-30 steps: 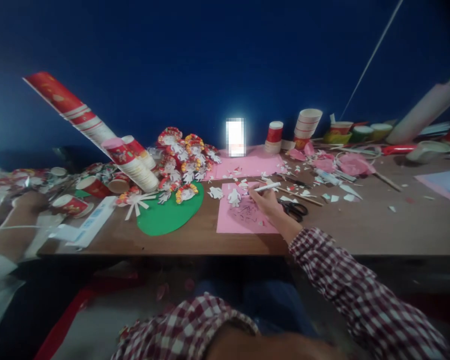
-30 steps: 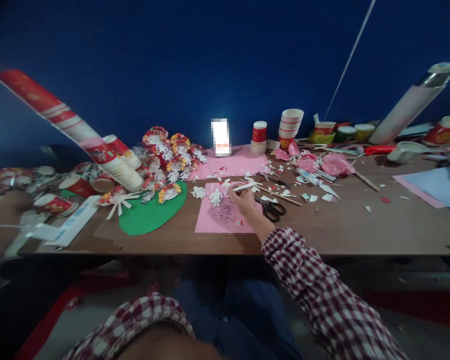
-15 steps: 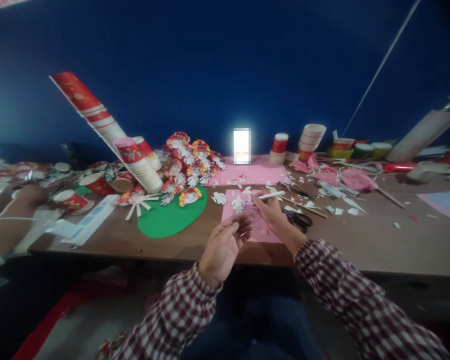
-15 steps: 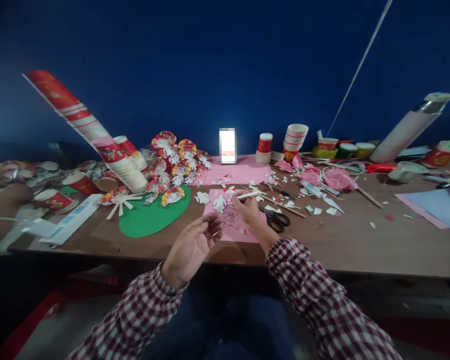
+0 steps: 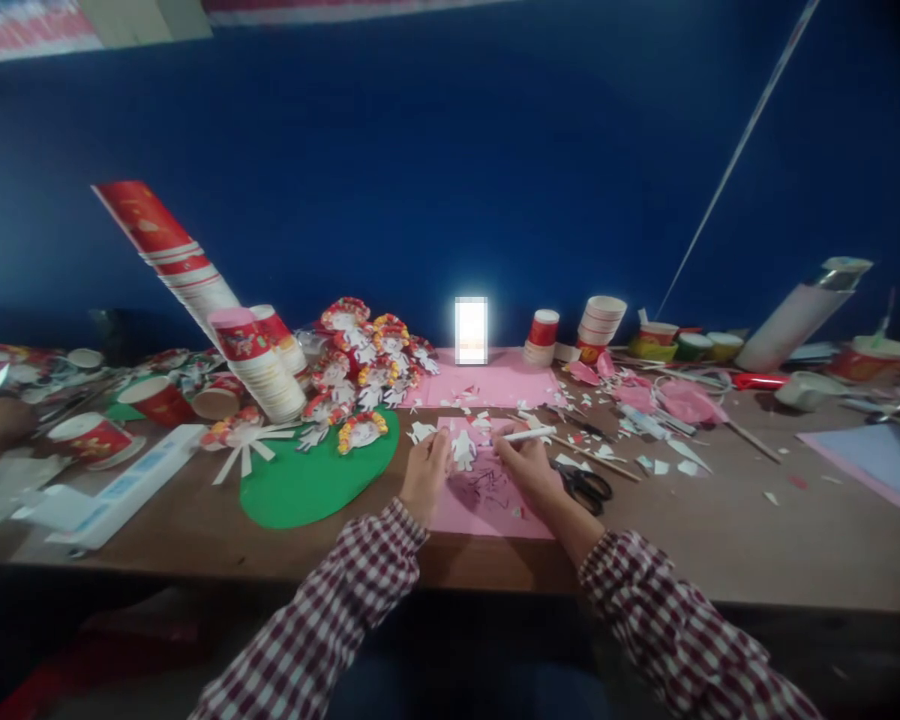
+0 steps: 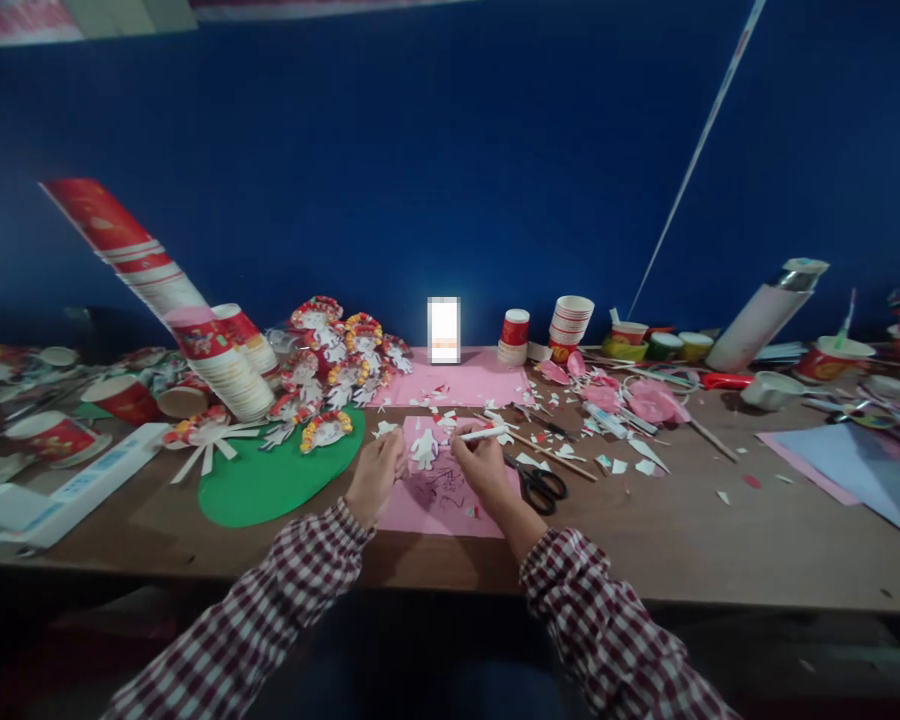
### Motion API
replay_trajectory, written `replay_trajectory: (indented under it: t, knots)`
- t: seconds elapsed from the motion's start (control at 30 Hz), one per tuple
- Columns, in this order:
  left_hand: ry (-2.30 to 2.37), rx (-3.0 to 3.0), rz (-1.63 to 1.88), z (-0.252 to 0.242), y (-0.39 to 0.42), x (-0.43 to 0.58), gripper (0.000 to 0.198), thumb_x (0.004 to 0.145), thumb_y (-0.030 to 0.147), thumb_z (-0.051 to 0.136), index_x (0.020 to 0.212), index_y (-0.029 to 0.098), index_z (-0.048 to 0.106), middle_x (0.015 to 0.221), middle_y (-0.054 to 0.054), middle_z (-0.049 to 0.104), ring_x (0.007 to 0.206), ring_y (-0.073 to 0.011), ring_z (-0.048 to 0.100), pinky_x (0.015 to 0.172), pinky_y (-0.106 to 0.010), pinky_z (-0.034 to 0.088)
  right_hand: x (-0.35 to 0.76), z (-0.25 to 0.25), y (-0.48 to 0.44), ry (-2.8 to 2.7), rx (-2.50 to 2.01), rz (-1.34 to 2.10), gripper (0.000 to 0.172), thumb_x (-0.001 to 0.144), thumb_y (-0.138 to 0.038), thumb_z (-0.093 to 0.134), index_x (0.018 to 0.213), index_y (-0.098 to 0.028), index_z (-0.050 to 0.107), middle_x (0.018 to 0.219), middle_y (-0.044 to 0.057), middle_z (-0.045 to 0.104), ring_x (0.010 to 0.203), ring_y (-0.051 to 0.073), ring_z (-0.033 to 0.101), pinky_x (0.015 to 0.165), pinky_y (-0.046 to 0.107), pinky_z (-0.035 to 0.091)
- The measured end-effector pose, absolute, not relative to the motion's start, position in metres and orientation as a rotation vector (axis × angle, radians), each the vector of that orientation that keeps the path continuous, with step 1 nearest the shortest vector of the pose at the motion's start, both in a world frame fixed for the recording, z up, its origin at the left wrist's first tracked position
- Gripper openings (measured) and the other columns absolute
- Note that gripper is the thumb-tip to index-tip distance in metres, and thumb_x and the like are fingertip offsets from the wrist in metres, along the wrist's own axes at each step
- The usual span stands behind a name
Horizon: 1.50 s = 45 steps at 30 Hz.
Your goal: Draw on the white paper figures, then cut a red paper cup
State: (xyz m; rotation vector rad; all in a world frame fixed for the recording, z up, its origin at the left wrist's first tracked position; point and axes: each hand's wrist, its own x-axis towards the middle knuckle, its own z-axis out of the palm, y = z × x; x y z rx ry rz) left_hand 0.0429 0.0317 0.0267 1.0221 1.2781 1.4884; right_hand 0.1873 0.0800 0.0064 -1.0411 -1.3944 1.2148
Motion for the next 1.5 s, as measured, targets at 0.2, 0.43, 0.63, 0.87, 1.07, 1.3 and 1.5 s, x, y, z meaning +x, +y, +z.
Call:
replay_trajectory:
  t: [0.2,0.43,0.63,0.87,1.07,1.3,1.5]
  knots:
    - [1.596,1.49,1.451,0.027,0.08,0.015,0.047,0.085,0.053,0.043,0.052,0.019,0.042,0.043,0.004,0.04,0.041,-0.0087,0.04,0.044,-0.022,0.031,0.186,0.009,0.078,-1.374,-1.098,1.246,0.017,0.074,-0.035,0.057,0.075,-0.018,0.054,0.056,-0.003,0.052,0.044,0.008,0.041,0.041,0.021,0.031]
    - [1.582,1.987,1.323,0.023,0.088,0.011,0.03,0.089,0.037,0.042,0.074,0.017,0.058,0.059,0.001,0.055,0.054,-0.0108,0.049,0.055,-0.022,0.037,0.185,0.006,0.082,-1.332,-1.129,1.271,0.016,0.075,-0.034,0.057,0.073,-0.019,0.052,0.054,-0.004,0.051,0.044,0.008,0.039,0.041,0.02,0.029]
    - [1.488,2.14,1.281,0.008,0.074,0.007,0.022,0.092,0.027,0.037,0.091,0.018,0.057,0.085,-0.005,0.063,0.08,-0.0153,0.058,0.072,-0.027,0.043,0.186,0.01,0.083,-1.316,-1.167,1.259,0.018,0.073,-0.035,0.061,0.071,-0.018,0.054,0.055,-0.004,0.05,0.047,0.008,0.04,0.043,0.02,0.029]
    - [1.246,2.494,1.148,0.006,0.038,0.007,0.01,0.087,0.018,0.047,0.088,0.018,0.057,0.078,-0.004,0.06,0.075,-0.0159,0.053,0.07,-0.029,0.041,0.188,0.015,0.082,-1.214,-1.18,1.429,0.026,0.073,-0.042,0.064,0.077,-0.018,0.054,0.056,-0.004,0.049,0.041,0.005,0.035,0.037,0.017,0.024]
    - [1.235,2.529,1.001,0.003,0.033,0.007,0.012,0.088,0.021,0.046,0.091,0.019,0.058,0.079,-0.005,0.059,0.077,-0.0171,0.054,0.069,-0.031,0.042,0.19,0.016,0.081,-1.194,-1.214,1.349,0.024,0.073,-0.04,0.064,0.075,-0.018,0.054,0.056,-0.004,0.049,0.041,0.005,0.034,0.036,0.017,0.025]
    - [1.3,2.553,0.957,0.001,0.037,0.005,0.014,0.088,0.025,0.046,0.09,0.02,0.059,0.084,-0.005,0.061,0.081,-0.0187,0.053,0.074,-0.036,0.041,0.189,0.018,0.078,-1.167,-1.222,1.354,0.027,0.071,-0.043,0.065,0.078,-0.018,0.056,0.056,-0.004,0.048,0.043,0.006,0.036,0.037,0.017,0.027]
    - [1.361,2.549,0.914,0.003,0.039,0.006,0.015,0.088,0.027,0.047,0.087,0.02,0.06,0.083,-0.004,0.06,0.081,-0.0189,0.053,0.079,-0.038,0.04,0.188,0.019,0.077,-1.169,-1.23,1.374,0.028,0.07,-0.043,0.066,0.078,-0.018,0.056,0.055,-0.004,0.047,0.043,0.006,0.037,0.037,0.017,0.027]
